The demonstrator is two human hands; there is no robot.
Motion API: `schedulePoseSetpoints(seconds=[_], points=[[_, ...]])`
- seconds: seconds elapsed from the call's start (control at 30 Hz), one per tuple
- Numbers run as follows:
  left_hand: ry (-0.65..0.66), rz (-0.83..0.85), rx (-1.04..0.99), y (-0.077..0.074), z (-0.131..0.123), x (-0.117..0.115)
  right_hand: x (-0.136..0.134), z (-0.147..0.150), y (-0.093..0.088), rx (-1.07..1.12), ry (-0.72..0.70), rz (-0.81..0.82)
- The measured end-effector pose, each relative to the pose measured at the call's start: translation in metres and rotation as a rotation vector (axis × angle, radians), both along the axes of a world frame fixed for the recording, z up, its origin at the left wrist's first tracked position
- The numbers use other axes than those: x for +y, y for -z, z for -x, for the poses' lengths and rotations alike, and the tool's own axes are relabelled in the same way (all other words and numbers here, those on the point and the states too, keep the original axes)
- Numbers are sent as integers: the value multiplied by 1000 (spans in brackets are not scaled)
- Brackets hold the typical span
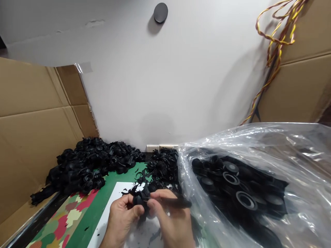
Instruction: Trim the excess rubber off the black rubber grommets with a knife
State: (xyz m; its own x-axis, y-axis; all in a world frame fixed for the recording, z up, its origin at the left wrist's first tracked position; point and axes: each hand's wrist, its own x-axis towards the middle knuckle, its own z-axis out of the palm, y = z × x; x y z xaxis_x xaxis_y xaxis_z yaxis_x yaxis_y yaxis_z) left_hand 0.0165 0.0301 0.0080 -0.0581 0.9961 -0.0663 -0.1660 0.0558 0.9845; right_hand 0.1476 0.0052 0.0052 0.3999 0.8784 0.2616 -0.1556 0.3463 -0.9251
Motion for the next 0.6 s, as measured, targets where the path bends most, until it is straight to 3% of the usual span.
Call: schedulePoseSetpoints(seconds=[0.1,0.2,0.43,0.5,0.6], points=[[21,-25,12,8,2,2,1,-1,0,-13,-5,11],[34,-26,1,10,3,2,1,0,4,-81,6,-96],[24,-15,98,0,-3,-3,5,-5,1,-594,46,-459],[51,-37,97,-2,-2,-4,12,-16,-3,-727,119,-464],[44,-56,48,-3,2,-3,24,-37,-4,-669,286,-300]])
